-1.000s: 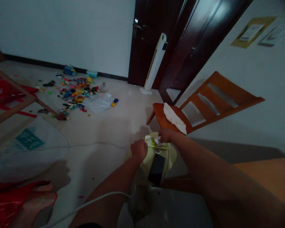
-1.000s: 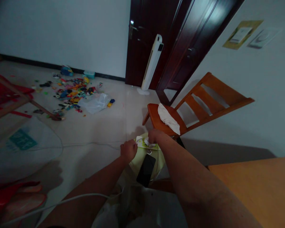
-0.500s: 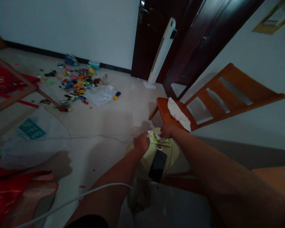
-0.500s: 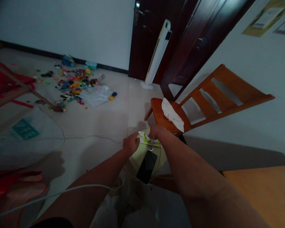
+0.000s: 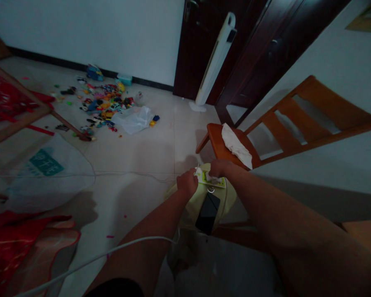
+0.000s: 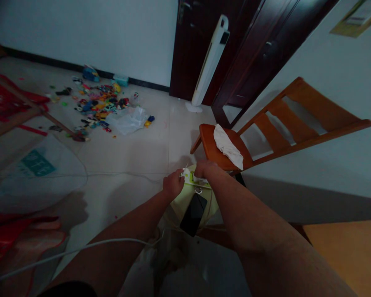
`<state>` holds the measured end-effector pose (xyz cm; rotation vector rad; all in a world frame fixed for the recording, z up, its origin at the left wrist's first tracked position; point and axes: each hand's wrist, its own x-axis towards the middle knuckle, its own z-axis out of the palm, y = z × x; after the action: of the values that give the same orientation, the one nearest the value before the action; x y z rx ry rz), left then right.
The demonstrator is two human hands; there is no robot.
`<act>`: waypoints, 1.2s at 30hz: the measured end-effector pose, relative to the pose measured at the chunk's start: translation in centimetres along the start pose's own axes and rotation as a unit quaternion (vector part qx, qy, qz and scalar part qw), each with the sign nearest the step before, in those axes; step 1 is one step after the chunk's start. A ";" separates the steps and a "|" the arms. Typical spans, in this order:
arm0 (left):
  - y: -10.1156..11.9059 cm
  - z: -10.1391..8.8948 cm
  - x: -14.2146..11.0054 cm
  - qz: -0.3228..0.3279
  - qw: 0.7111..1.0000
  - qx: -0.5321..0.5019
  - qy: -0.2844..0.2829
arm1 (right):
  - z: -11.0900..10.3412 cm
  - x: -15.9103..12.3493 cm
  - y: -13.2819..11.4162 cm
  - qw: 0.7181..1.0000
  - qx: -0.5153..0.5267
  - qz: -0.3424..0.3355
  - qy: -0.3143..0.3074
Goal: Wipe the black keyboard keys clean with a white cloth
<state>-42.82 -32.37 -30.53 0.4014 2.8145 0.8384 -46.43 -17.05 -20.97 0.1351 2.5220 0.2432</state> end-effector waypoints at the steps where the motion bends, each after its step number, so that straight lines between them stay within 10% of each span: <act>1: 0.0 0.0 0.0 0.001 1.000 0.000 0.000 | 0.0 0.0 0.0 1.000 0.001 0.004 0.001; 36: 0.2 -0.1 -0.1 0.002 1.000 0.007 -0.006 | 1.2 -2.2 -0.2 0.995 0.010 -0.068 0.076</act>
<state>-42.67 -32.29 -30.37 0.4124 2.8106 0.8132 -43.97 -17.45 -20.74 -0.0494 2.6715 0.1806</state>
